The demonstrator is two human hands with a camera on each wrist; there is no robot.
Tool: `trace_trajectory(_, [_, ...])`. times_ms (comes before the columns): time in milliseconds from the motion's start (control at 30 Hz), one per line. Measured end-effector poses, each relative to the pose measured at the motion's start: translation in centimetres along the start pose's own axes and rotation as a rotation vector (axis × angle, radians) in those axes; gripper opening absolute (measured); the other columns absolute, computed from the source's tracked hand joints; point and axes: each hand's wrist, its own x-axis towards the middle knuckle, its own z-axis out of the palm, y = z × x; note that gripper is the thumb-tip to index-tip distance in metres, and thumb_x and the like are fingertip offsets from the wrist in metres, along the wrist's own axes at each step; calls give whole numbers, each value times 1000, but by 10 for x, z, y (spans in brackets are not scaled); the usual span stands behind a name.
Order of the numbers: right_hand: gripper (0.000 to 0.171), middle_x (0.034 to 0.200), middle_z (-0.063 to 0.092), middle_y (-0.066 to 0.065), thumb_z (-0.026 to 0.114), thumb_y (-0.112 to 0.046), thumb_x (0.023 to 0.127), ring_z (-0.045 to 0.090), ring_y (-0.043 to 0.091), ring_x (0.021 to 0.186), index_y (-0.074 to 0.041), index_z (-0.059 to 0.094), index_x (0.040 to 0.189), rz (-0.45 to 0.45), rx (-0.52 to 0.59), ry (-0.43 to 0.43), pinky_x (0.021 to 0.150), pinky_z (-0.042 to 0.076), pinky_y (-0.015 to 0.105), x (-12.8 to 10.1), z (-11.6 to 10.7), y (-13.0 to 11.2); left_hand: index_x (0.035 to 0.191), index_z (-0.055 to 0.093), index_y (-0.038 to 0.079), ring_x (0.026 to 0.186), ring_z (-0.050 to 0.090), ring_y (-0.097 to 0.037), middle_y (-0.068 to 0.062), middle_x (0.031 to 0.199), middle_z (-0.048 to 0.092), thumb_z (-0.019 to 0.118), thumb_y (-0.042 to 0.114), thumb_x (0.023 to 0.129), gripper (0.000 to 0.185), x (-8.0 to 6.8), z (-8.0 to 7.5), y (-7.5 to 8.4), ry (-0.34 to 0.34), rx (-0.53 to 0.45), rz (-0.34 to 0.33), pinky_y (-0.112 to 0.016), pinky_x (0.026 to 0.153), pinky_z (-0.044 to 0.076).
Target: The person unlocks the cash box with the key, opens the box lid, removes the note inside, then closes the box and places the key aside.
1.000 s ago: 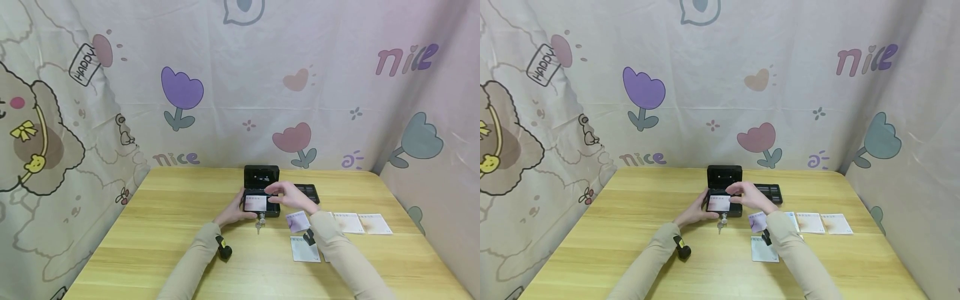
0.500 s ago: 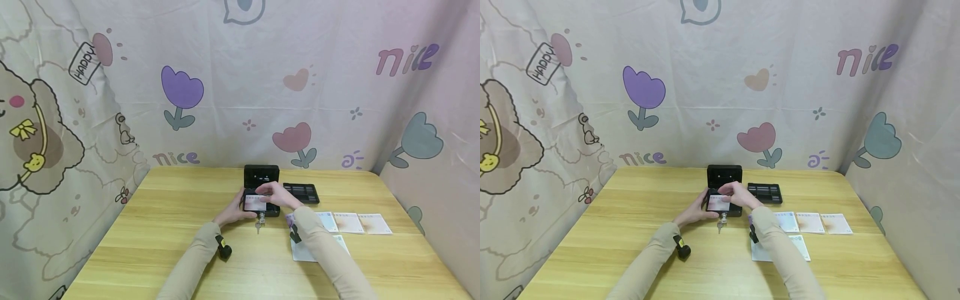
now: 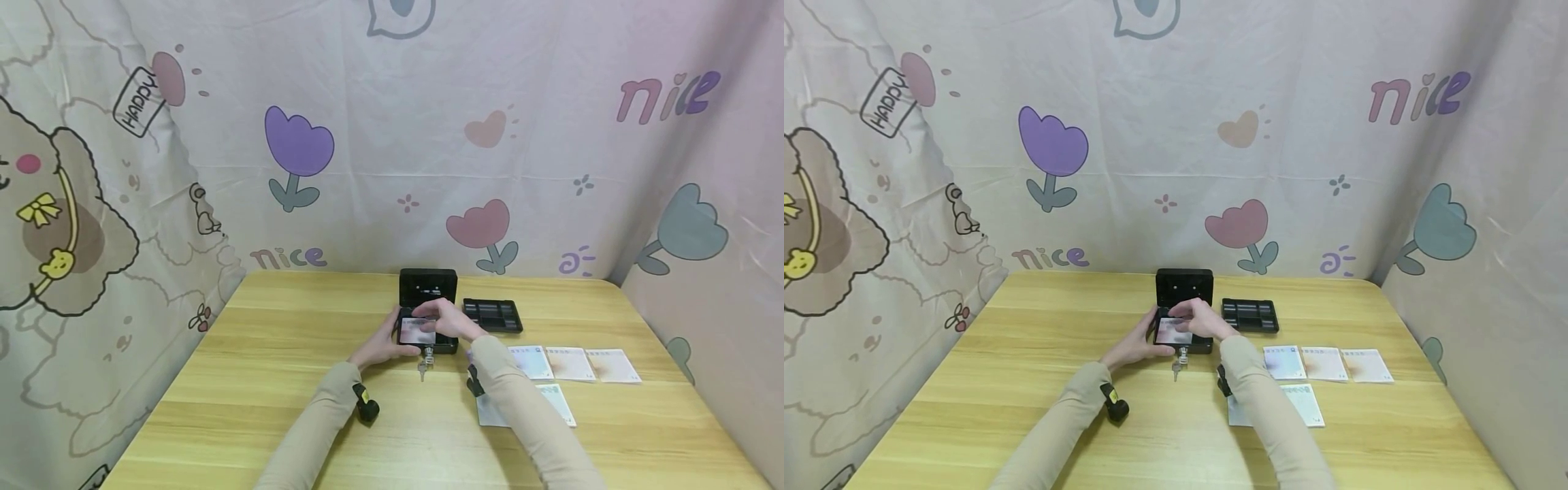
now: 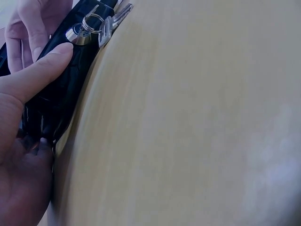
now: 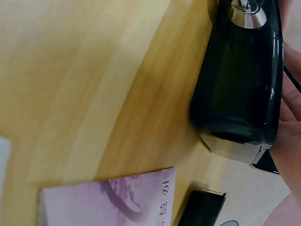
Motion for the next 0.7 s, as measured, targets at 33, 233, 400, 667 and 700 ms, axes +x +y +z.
trace_trajectory(33, [35,126,69,24,69,2,90,65,37,120,6,66,124,4,4,-2,105,52,51,0,0,0,163,3,7,157,13,-37,-20,170,8,86,28,81,118,0,0,0,1,2,0,-58,127,16])
trace_trajectory(233, [35,128,68,23,69,1,90,65,37,122,5,66,125,19,15,-5,106,52,52,1,3,4,163,2,7,157,10,-37,-20,170,4,85,27,81,118,-1,1,1,8,1,-22,-57,128,14])
trace_trajectory(400, [36,128,68,23,70,1,89,65,35,120,4,66,125,19,5,-7,104,53,50,2,4,6,163,3,8,157,12,-37,-19,170,7,86,26,80,118,-2,1,2,17,8,-18,-56,128,15])
trace_trajectory(667, [36,127,69,21,70,0,89,65,33,119,2,66,124,29,-12,-20,103,54,48,2,5,6,163,3,8,157,11,-37,-20,170,6,85,27,81,118,-3,2,4,20,10,-29,-57,128,14])
trace_trajectory(700, [36,127,69,20,70,0,89,65,33,119,2,66,124,30,-16,-23,103,54,49,2,5,5,163,3,8,157,11,-37,-20,170,6,85,27,81,117,-3,2,4,20,10,-30,-57,128,14])
